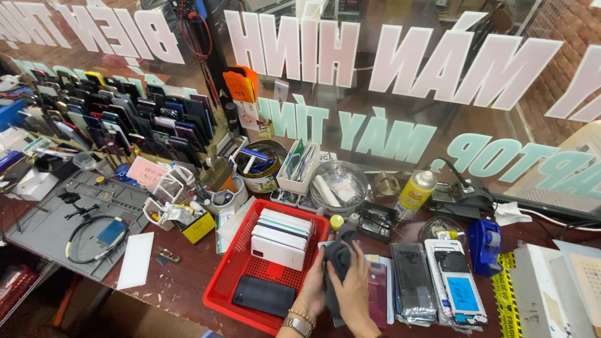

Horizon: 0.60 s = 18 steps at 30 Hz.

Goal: The person wipes mobile phones one at a time with a dark cloth and stacks the wiped phones in a red basket on the workbench. They pick each phone from the bench, rub its surfaces with the cloth, and place it onto the growing stack in the basket.

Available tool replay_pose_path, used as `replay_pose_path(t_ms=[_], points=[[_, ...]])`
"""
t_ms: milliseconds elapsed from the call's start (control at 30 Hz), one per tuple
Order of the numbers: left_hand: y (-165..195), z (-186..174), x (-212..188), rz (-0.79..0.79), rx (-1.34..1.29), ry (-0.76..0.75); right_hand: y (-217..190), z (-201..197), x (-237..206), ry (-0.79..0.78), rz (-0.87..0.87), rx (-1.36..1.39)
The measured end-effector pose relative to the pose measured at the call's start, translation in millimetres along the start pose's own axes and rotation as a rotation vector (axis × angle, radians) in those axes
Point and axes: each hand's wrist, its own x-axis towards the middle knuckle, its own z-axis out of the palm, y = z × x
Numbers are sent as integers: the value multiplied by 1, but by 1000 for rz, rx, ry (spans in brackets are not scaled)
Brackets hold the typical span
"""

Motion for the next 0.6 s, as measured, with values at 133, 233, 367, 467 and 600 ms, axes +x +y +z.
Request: replay_pose_path(t_ms=[133,233,367,467,600], points=[[27,-9,-15,38,13,8,39,18,-12,-56,403,199],[52,-29,-21,36,55,89,49,20,-26,-194,364,190],[80,-53,-21,117,191,185,21,13,-12,-526,355,-306],[100,-52,-26,203,719,242,-17,5,32,-238,-38,19],[135,-35,-35,210,1633,200,-63,25,82,-577,-439,128]])
